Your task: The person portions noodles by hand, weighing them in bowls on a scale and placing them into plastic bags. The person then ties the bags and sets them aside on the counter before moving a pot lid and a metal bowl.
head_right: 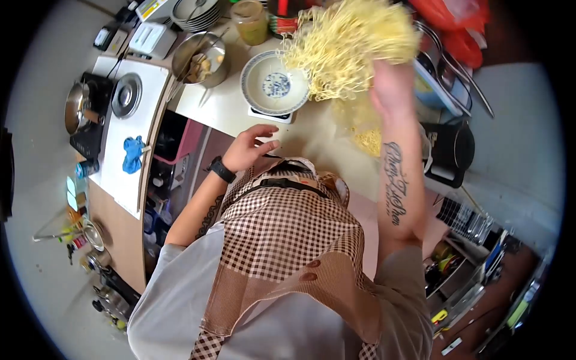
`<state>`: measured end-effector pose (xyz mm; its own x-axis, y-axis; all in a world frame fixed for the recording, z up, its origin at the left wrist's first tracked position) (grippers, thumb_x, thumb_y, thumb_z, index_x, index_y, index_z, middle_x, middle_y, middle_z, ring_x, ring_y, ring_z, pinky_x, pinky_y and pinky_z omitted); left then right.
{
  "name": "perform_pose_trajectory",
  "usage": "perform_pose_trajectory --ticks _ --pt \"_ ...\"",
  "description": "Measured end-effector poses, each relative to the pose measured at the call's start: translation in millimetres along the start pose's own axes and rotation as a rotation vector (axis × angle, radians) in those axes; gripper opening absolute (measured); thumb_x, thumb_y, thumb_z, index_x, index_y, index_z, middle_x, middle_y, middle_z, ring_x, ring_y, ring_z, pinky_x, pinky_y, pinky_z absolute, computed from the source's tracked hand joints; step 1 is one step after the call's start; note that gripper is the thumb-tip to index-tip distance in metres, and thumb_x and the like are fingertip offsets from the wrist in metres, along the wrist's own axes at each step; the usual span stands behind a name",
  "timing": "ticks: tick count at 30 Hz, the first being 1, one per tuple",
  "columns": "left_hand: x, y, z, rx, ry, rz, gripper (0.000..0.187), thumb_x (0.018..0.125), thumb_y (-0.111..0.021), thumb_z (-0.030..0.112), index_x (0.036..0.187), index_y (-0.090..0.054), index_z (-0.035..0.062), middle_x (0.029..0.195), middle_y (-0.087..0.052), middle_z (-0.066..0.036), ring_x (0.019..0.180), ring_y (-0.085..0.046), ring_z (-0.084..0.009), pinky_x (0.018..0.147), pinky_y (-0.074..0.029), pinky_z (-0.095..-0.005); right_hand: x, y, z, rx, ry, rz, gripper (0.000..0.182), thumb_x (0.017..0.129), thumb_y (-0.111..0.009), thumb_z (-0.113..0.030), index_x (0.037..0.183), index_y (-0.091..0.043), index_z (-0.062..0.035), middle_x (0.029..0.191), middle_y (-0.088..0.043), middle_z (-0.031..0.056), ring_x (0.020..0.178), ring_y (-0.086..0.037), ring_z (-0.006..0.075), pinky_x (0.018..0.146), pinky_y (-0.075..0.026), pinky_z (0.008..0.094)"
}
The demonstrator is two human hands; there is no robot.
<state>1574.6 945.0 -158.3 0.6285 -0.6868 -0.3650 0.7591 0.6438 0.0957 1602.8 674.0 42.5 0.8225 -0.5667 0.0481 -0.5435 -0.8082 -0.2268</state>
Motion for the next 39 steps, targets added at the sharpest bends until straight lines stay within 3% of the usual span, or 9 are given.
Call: perform_pose_trajectory --ticks 5,11,21,25,28,29,33,36,39 --pt "14.4 32.6 -22.2 -0.061 -0.025 0.059 0.057 0.093 -0.068 0.028 0.140 -0.049 0.0011 0.138 -0.054 -0.016 0.124 -0.055 -0.0239 0.098 -0.050 -0.0357 8.9 -49.4 155.2 -0.368 -0.274 -0.230 0.051 0.081 -0.065 0.002 0.130 -0.052 0.0041 0.117 -0.066 0.0134 0.105 -0.064 0.0193 0.090 -0.051 0.0314" --pt "12.0 51.8 -28.0 -0.196 -0.093 0.088 0.052 0.091 -0.068 0.027 0.136 -0.054 0.0038 0.138 -0.054 -0.016 0.122 -0.055 -0.0269 0.097 -0.048 -0.0362 -23.4 -76.0 167.6 -1.263 0.073 -0.463 0.045 0.086 -0.067 -0.012 0.129 -0.056 -0.0037 0.116 -0.065 0.0175 0.104 -0.065 0.0246 0.086 -0.053 0.0330" --pt "-15.1 79.9 -79.3 -0.278 0.086 -0.036 0.036 0.096 -0.066 0.022 0.124 -0.060 0.0002 0.108 -0.066 -0.002 0.097 -0.061 -0.0094 0.089 -0.049 -0.0252 -83.8 -9.9 133.5 -0.998 -0.221 -0.286 0.030 0.089 -0.067 -0.022 0.107 -0.066 0.0007 0.084 -0.069 0.0096 0.070 -0.065 0.0149 0.065 -0.052 0.0288" --pt "-33.9 100.1 -95.0 -0.234 0.133 0.030 0.034 0.095 -0.066 0.022 0.120 -0.063 -0.0004 0.102 -0.068 -0.003 0.092 -0.061 -0.0098 0.085 -0.050 -0.0253 -130.1 27.2 166.7 -1.061 -1.003 -0.456 0.035 0.088 -0.067 -0.024 0.112 -0.065 0.0021 0.096 -0.069 0.0168 0.088 -0.069 0.0247 0.077 -0.054 0.0329" --pt "-34.8 105.0 -96.0 -0.237 0.116 0.060 0.034 0.095 -0.066 0.024 0.119 -0.064 -0.0004 0.100 -0.069 -0.004 0.088 -0.061 -0.0104 0.081 -0.050 -0.0258 -92.3 48.8 164.5 -1.519 -0.212 -0.411 0.046 0.087 -0.067 -0.025 0.124 -0.060 0.0013 0.120 -0.062 0.0243 0.111 -0.062 0.0352 0.095 -0.049 0.0392" --pt "-34.9 103.4 -93.7 -0.231 0.142 0.047 0.034 0.096 -0.065 0.022 0.120 -0.063 -0.0008 0.102 -0.068 -0.003 0.091 -0.061 -0.0100 0.084 -0.050 -0.0258 -82.6 59.2 160.5 -1.469 -0.232 -0.313 0.055 0.086 -0.066 -0.028 0.132 -0.055 0.0012 0.136 -0.051 0.0280 0.124 -0.052 0.0403 0.106 -0.041 0.0420" --pt "-25.5 95.6 -77.0 -0.220 0.146 0.034 0.034 0.097 -0.063 0.022 0.122 -0.062 -0.0005 0.104 -0.067 -0.002 0.094 -0.060 -0.0093 0.087 -0.049 -0.0253 -72.3 65.4 155.5 -1.556 -0.431 -0.281 0.052 0.086 -0.065 -0.028 0.129 -0.057 0.0005 0.126 -0.059 0.0243 0.117 -0.058 0.0375 0.099 -0.046 0.0414" --pt "-17.4 91.8 -73.3 -0.214 0.166 0.026 0.034 0.097 -0.064 0.023 0.122 -0.063 0.0005 0.103 -0.067 -0.002 0.093 -0.059 -0.0083 0.085 -0.049 -0.0249 -121.6 57.7 180.6 -1.047 -1.140 -0.361 0.052 0.085 -0.065 -0.029 0.128 -0.058 0.0005 0.119 -0.063 0.0213 0.114 -0.060 0.0352 0.096 -0.048 0.0402" --pt "-13.5 90.4 -70.0 -0.196 0.153 0.027 0.033 0.097 -0.064 0.023 0.122 -0.063 0.0007 0.102 -0.066 -0.001 0.091 -0.059 -0.0084 0.084 -0.049 -0.0251 -154.0 72.0 208.3 -1.085 -1.269 -0.525 0.054 0.083 -0.067 -0.031 0.127 -0.059 -0.0002 0.112 -0.067 0.0192 0.111 -0.062 0.0358 0.094 -0.049 0.0417"
Point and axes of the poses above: each hand's wrist, its own x-axis towards the middle knuckle, its own y-axis out of the back of the hand, z = x × y, the point moved 10 cm from there along x, towards the middle knuckle
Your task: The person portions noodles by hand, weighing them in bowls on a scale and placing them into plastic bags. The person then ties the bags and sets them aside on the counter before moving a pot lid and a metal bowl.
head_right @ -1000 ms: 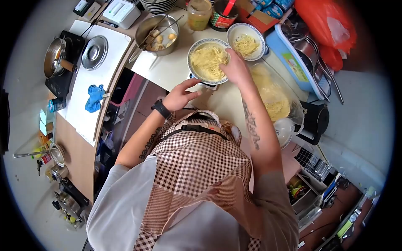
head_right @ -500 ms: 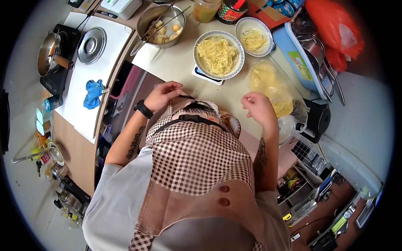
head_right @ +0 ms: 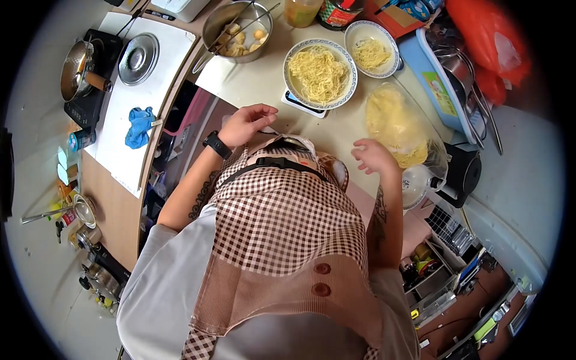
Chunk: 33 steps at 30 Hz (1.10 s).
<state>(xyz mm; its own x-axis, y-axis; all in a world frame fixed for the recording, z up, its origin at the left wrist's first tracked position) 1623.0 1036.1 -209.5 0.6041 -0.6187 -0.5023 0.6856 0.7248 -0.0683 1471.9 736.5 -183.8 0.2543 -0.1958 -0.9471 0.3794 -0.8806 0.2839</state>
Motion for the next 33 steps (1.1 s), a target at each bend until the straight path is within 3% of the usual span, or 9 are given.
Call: perform_pose_trajectory --ticks 3,7,10,13,22,25,28,31,33 --pt "-1.4 -0.2 1.8 -0.028 -0.001 0.007 0.033 0.097 -0.064 0.021 0.122 -0.063 0.0004 0.102 -0.066 -0.001 0.091 -0.059 -0.0088 0.083 -0.050 -0.0254 50.1 44.8 33.9 -0.523 0.334 0.434 0.057 0.081 -0.069 -0.032 0.128 -0.058 -0.0011 0.113 -0.066 0.0199 0.111 -0.061 0.0378 0.097 -0.047 0.0434" --pt "-5.2 3.4 -2.2 -0.119 -0.008 0.014 0.032 0.097 -0.063 0.020 0.122 -0.062 -0.0007 0.104 -0.066 -0.002 0.092 -0.060 -0.0094 0.084 -0.050 -0.0254 24.6 103.9 17.6 -0.410 0.135 0.622 0.072 0.076 -0.074 -0.036 0.135 -0.052 -0.0005 0.140 -0.051 0.0230 0.128 -0.048 0.0378 0.109 -0.038 0.0400" --pt "-1.9 1.9 2.0 -0.140 -0.042 0.007 0.032 0.098 -0.062 0.019 0.123 -0.061 -0.0014 0.105 -0.066 -0.002 0.094 -0.061 -0.0097 0.086 -0.049 -0.0252 26.7 142.3 17.9 -0.510 0.240 0.800 0.079 0.072 -0.078 -0.037 0.136 -0.050 0.0002 0.142 -0.048 0.0246 0.131 -0.046 0.0378 0.109 -0.038 0.0394" --pt "1.8 -4.3 4.0 -0.091 -0.023 -0.008 0.031 0.098 -0.061 0.018 0.122 -0.062 -0.0011 0.106 -0.066 -0.001 0.094 -0.059 -0.0077 0.083 -0.047 -0.0232 97.0 167.0 61.1 -0.343 0.425 0.701 0.071 0.072 -0.079 -0.032 0.130 -0.054 0.0023 0.136 -0.050 0.0273 0.124 -0.050 0.0390 0.106 -0.040 0.0395" --pt "-9.3 -35.4 77.6 0.083 -0.120 -0.015 0.026 0.095 -0.064 0.015 0.116 -0.064 -0.0014 0.090 -0.068 -0.004 0.084 -0.061 -0.0089 0.077 -0.050 -0.0251 -57.2 103.0 63.9 -0.125 0.378 1.008 0.073 0.075 -0.076 -0.022 0.140 -0.046 -0.0094 0.135 -0.052 0.0204 0.119 -0.054 0.0380 0.101 -0.046 0.0434" --pt "0.8 -79.0 118.3 0.231 -0.257 -0.128 0.026 0.090 -0.068 0.012 0.113 -0.066 -0.0004 0.088 -0.068 -0.006 0.076 -0.063 -0.0134 0.071 -0.052 -0.0274 -97.8 96.1 91.7 -0.055 0.262 1.160 0.059 0.080 -0.071 -0.020 0.135 -0.051 -0.0104 0.127 -0.057 0.0180 0.114 -0.057 0.0374 0.093 -0.049 0.0436" --pt "36.7 -155.4 147.8 0.403 -0.407 -0.270 0.056 0.084 -0.075 0.021 0.131 -0.052 0.0024 0.090 -0.068 -0.011 0.079 -0.067 -0.0210 0.072 -0.054 -0.0319 -46.7 100.3 139.6 -0.258 0.132 0.962 0.033 0.086 -0.063 -0.019 0.116 -0.063 -0.0062 0.119 -0.062 0.0210 0.101 -0.063 0.0385 0.085 -0.052 0.0487" --pt "101.9 -239.2 160.6 0.606 -0.476 -0.221 0.087 0.080 -0.077 0.027 0.150 -0.028 0.0066 0.089 -0.070 -0.015 0.074 -0.069 -0.0294 0.070 -0.055 -0.0385 -43.6 144.7 137.6 -0.212 0.198 1.032 0.015 0.089 -0.058 -0.016 0.093 -0.065 -0.0030 0.096 -0.067 0.0231 0.088 -0.066 0.0408 0.076 -0.053 0.0505" --pt "158.8 -291.9 157.4 0.814 -0.579 -0.185 0.067 0.082 -0.073 0.031 0.137 -0.047 0.0033 0.082 -0.070 -0.017 0.074 -0.069 -0.0338 0.072 -0.055 -0.0411 -82.8 171.6 103.3 -0.178 0.382 1.206 0.015 0.090 -0.056 -0.013 0.080 -0.060 -0.0013 0.085 -0.066 0.0237 0.079 -0.065 0.0426 0.070 -0.052 0.0510"
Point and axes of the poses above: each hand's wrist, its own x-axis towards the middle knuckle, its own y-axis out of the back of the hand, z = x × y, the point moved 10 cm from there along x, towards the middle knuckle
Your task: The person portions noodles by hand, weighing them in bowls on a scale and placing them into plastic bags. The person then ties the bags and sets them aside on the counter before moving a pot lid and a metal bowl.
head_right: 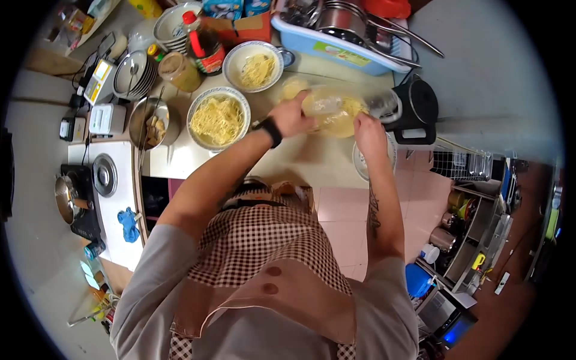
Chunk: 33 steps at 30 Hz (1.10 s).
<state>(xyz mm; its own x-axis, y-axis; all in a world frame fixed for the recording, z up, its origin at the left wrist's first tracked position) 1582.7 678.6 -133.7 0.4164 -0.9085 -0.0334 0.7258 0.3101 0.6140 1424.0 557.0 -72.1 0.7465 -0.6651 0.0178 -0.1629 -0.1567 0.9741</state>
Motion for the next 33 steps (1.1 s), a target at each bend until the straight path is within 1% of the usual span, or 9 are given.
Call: perform_pose_trajectory --ticks 2,6,10,12,14,17,20,26,33 --pt "60.9 -6.1 -3.7 0.034 -0.057 0.118 0.032 0.088 -0.065 0.022 0.113 -0.062 0.0019 0.075 -0.069 -0.013 0.074 -0.070 -0.0294 0.069 -0.056 -0.0384 26.1 27.5 -6.8 0.026 0.075 0.096 0.013 0.089 -0.057 -0.012 0.083 -0.061 -0.0020 0.087 -0.066 0.0228 0.080 -0.064 0.0425 0.069 -0.052 0.0501" --pt "134.2 61.0 -15.0 -0.870 0.044 0.302 0.014 0.095 -0.055 0.011 0.093 -0.064 0.0009 0.078 -0.068 -0.008 0.075 -0.070 -0.0184 0.067 -0.056 -0.0305 47.4 93.7 -7.8 0.125 0.096 0.306 0.009 0.089 -0.057 -0.009 0.085 -0.060 -0.0025 0.086 -0.065 0.0213 0.079 -0.063 0.0426 0.068 -0.051 0.0498" --pt "155.3 87.2 -41.6 -0.497 0.081 0.340 0.019 0.096 -0.058 0.018 0.099 -0.063 -0.0003 0.089 -0.071 -0.011 0.086 -0.069 -0.0170 0.077 -0.053 -0.0277 39.5 94.0 17.0 0.177 0.096 0.453 0.007 0.088 -0.057 -0.008 0.083 -0.060 -0.0033 0.083 -0.064 0.0197 0.075 -0.063 0.0401 0.067 -0.052 0.0484" --pt "145.2 69.0 -45.8 -0.298 0.117 0.298 0.048 0.095 -0.061 0.014 0.137 -0.045 0.0000 0.110 -0.070 -0.015 0.098 -0.067 -0.0203 0.088 -0.051 -0.0298 46.7 12.4 33.4 0.172 0.105 0.161 0.007 0.088 -0.057 -0.009 0.085 -0.060 -0.0042 0.084 -0.064 0.0203 0.078 -0.064 0.0396 0.068 -0.052 0.0499" --pt "128.1 51.7 -34.4 -0.493 0.070 0.359 0.063 0.093 -0.061 0.009 0.148 -0.031 0.0009 0.119 -0.066 -0.017 0.102 -0.065 -0.0220 0.092 -0.050 -0.0308 39.8 2.0 28.0 0.234 0.067 0.218 0.008 0.089 -0.057 -0.010 0.085 -0.060 -0.0035 0.085 -0.064 0.0204 0.079 -0.064 0.0399 0.070 -0.052 0.0496" --pt "72.9 55.1 51.9 -0.150 -0.287 0.449 0.046 0.082 -0.064 0.006 0.127 -0.052 0.0036 0.098 -0.066 -0.016 0.091 -0.064 -0.0326 0.082 -0.053 -0.0417 35.2 -4.8 21.0 0.254 0.082 0.184 0.009 0.090 -0.058 -0.010 0.085 -0.060 -0.0023 0.089 -0.065 0.0191 0.081 -0.064 0.0396 0.073 -0.053 0.0479" --pt "46.2 -9.9 117.3 0.054 -0.719 0.009 0.035 0.081 -0.059 0.001 0.116 -0.057 0.0043 0.106 -0.064 -0.017 0.098 -0.061 -0.0363 0.090 -0.049 -0.0444 30.5 -4.1 12.2 0.241 0.122 0.202 0.009 0.090 -0.058 -0.010 0.088 -0.061 -0.0023 0.093 -0.066 0.0175 0.083 -0.065 0.0390 0.074 -0.054 0.0461" --pt "58.3 -53.3 40.7 0.865 -0.217 -0.541 0.030 0.093 -0.045 0.023 0.110 -0.060 0.0034 0.090 -0.071 -0.017 0.091 -0.067 -0.0393 0.093 -0.046 -0.0471 16.9 3.4 22.1 0.138 0.088 0.076 0.011 0.090 -0.057 -0.012 0.094 -0.064 -0.0043 0.091 -0.065 0.0156 0.083 -0.065 0.0374 0.075 -0.055 0.0442" --pt "15.4 21.0 62.2 0.555 -0.251 -0.152 0.050 0.084 -0.069 0.024 0.128 -0.055 0.0040 0.120 -0.063 -0.017 0.100 -0.065 -0.0359 0.081 -0.055 -0.0439 11.7 31.4 5.6 0.110 -0.021 0.138 0.022 0.091 -0.057 -0.014 0.110 -0.066 -0.0054 0.102 -0.068 0.0157 0.087 -0.067 0.0366 0.077 -0.054 0.0452"
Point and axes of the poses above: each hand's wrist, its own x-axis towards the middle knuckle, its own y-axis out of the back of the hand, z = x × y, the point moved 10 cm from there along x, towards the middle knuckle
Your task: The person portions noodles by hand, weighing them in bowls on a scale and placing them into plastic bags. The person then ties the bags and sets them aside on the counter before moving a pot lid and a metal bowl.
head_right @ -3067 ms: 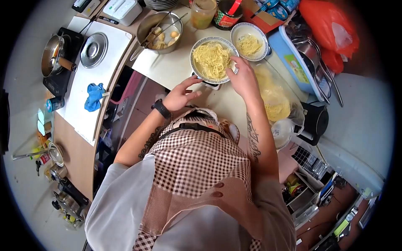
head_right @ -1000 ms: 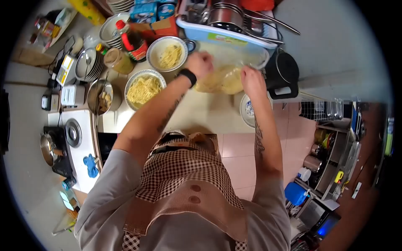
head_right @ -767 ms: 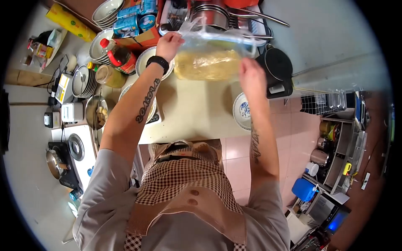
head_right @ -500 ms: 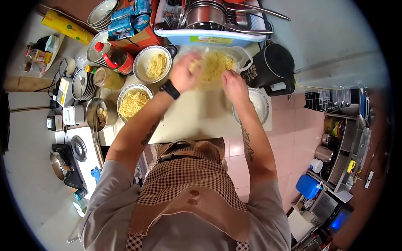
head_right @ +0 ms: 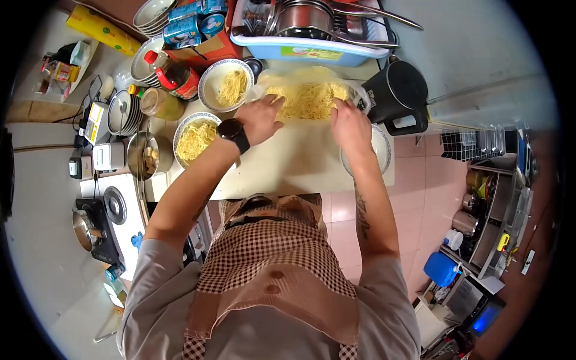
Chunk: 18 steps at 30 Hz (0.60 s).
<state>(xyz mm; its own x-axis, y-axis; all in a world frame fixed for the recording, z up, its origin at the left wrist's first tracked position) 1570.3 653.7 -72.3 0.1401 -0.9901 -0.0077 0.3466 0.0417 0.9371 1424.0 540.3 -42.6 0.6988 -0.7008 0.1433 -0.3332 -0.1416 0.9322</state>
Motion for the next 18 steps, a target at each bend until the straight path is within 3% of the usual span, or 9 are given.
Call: perform_pose_trajectory --ticks 2,3,5,7,9,12,17,18 --pt "-27.1 32.6 20.9 -0.162 -0.110 0.185 0.045 0.084 -0.069 0.022 0.124 -0.058 0.0046 0.116 -0.064 -0.015 0.101 -0.064 -0.0348 0.081 -0.054 -0.0428 2.6 18.9 -22.2 0.131 0.105 0.114 0.022 0.091 -0.060 -0.017 0.109 -0.067 -0.0062 0.091 -0.070 0.0146 0.079 -0.068 0.0333 0.071 -0.054 0.0421" --pt "-45.7 50.4 30.5 -0.239 -0.161 0.278 0.042 0.084 -0.070 0.022 0.122 -0.060 0.0049 0.114 -0.065 -0.014 0.102 -0.064 -0.0343 0.080 -0.054 -0.0422 2.5 16.5 -25.1 0.241 0.028 0.018 0.020 0.090 -0.062 -0.017 0.107 -0.068 -0.0065 0.088 -0.069 0.0145 0.077 -0.068 0.0320 0.069 -0.054 0.0408" --pt "-85.4 59.0 32.4 -0.369 -0.145 0.257 0.035 0.081 -0.074 0.017 0.114 -0.065 0.0061 0.109 -0.066 -0.014 0.099 -0.064 -0.0331 0.080 -0.054 -0.0411 -8.0 0.9 -52.1 0.470 -0.108 -0.199 0.018 0.089 -0.064 -0.017 0.104 -0.068 -0.0071 0.082 -0.069 0.0143 0.074 -0.069 0.0296 0.066 -0.053 0.0381" --pt "-129.7 41.8 12.7 -0.592 0.014 0.178 0.023 0.082 -0.075 0.015 0.101 -0.070 0.0048 0.088 -0.069 -0.013 0.073 -0.067 -0.0270 0.066 -0.054 -0.0367 -18.8 -18.8 -102.1 0.613 0.026 -0.227 0.013 0.089 -0.066 -0.017 0.098 -0.068 -0.0081 0.076 -0.068 0.0137 0.069 -0.068 0.0274 0.063 -0.052 0.0359" --pt "-168.8 23.5 -17.3 -0.644 0.172 0.153 0.017 0.083 -0.075 0.015 0.096 -0.072 0.0038 0.077 -0.068 -0.012 0.063 -0.066 -0.0249 0.060 -0.053 -0.0349 -32.9 -41.8 -158.7 0.720 0.231 -0.253 0.011 0.089 -0.065 -0.017 0.094 -0.067 -0.0077 0.077 -0.068 0.0139 0.069 -0.067 0.0296 0.063 -0.052 0.0379" --pt "-216.2 19.8 -52.3 -0.579 0.282 0.186 0.014 0.086 -0.073 0.015 0.093 -0.072 0.0025 0.071 -0.067 -0.012 0.059 -0.063 -0.0226 0.057 -0.051 -0.0334 -30.6 -87.5 -222.9 0.554 0.360 -0.275 0.007 0.089 -0.062 -0.015 0.088 -0.064 -0.0079 0.080 -0.068 0.0132 0.074 -0.065 0.0368 0.066 -0.052 0.0446" --pt "-280.9 22.7 -81.5 -0.666 0.500 0.245 0.015 0.088 -0.071 0.014 0.097 -0.072 0.0014 0.074 -0.068 -0.012 0.061 -0.064 -0.0173 0.060 -0.051 -0.0295 -3.5 -162.7 -273.1 0.369 0.410 -0.227 0.018 0.089 -0.062 -0.021 0.099 -0.067 -0.0067 0.108 -0.063 0.0157 0.097 -0.062 0.0346 0.082 -0.051 0.0442" --pt "-292.1 14.6 -87.7 -0.754 0.526 0.308 0.014 0.086 -0.071 0.015 0.093 -0.072 0.0033 0.073 -0.067 -0.013 0.058 -0.063 -0.0219 0.057 -0.051 -0.0329 0.1 -174.3 -278.3 0.337 0.410 -0.209 0.021 0.089 -0.063 -0.023 0.101 -0.067 -0.0063 0.113 -0.061 0.0162 0.101 -0.061 0.0345 0.086 -0.051 0.0444"
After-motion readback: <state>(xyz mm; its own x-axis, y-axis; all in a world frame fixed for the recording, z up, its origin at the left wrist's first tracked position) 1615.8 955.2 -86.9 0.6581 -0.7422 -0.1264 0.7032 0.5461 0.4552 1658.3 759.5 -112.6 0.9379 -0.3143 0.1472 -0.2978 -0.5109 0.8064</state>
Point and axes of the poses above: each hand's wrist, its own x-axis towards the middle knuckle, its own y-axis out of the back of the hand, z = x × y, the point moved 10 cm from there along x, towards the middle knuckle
